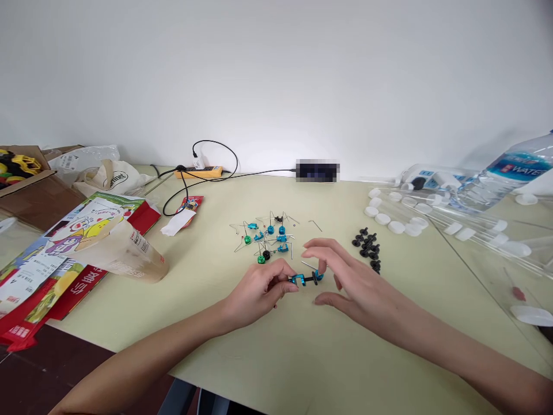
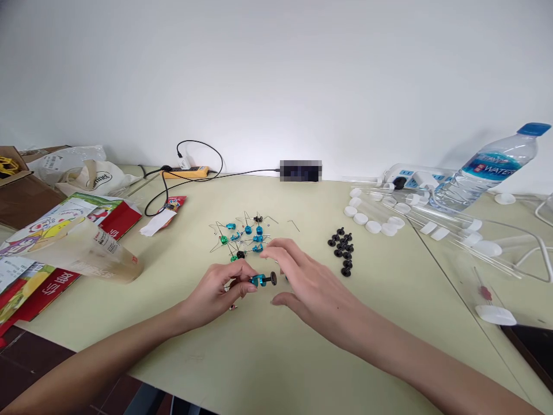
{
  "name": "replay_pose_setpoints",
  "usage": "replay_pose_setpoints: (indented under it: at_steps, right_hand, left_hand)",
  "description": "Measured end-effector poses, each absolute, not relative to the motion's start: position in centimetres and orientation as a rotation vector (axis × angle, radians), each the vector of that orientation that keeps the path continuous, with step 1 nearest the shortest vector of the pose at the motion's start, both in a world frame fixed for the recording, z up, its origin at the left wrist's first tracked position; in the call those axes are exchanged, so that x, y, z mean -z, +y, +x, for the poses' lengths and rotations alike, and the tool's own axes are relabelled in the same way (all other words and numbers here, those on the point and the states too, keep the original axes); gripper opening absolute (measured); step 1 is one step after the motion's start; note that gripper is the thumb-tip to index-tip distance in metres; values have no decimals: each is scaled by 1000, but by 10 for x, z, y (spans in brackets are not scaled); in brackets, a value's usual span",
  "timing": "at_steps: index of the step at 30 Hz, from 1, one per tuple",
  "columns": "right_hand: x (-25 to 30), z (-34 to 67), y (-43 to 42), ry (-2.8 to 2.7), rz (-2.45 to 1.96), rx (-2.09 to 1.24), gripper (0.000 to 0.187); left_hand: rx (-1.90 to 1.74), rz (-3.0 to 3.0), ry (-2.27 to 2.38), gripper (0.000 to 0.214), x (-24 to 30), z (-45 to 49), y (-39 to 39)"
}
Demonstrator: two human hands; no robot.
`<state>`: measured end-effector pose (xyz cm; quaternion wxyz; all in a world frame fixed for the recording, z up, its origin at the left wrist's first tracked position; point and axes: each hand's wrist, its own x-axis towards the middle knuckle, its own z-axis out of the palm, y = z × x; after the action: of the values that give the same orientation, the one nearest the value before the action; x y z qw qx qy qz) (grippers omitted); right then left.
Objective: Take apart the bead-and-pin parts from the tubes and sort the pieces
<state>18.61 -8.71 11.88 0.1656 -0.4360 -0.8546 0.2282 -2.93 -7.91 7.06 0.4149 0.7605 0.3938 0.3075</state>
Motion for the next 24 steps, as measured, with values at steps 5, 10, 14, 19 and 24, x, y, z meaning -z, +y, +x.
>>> replay_pose_setpoints:
  at_steps: [5, 10, 14, 19, 24]
  right_hand:
    - [-119, 185, -85, -2456, -1384, -708, 24]
    - [-121, 186, -88, -2402, -1316, -753, 36]
    - [-121, 186, -87, -2363, -1435, -763, 25]
    - [-119, 182, -89, -2478, -1305, -737, 27]
    - [-124, 186, -92, -2486, -1158, -585, 19]
  left_hand:
    - [-770, 1928, 983, 8, -72, -29, -80]
    - [-786, 1910, 988, 5, -72, -30, -79]
    - [-808, 1939, 973, 7, -72, -29, -82]
    - [-698, 1854, 929, 16, -74, -31, -78]
    - [-299, 1434, 583, 26, -79, -39, -66]
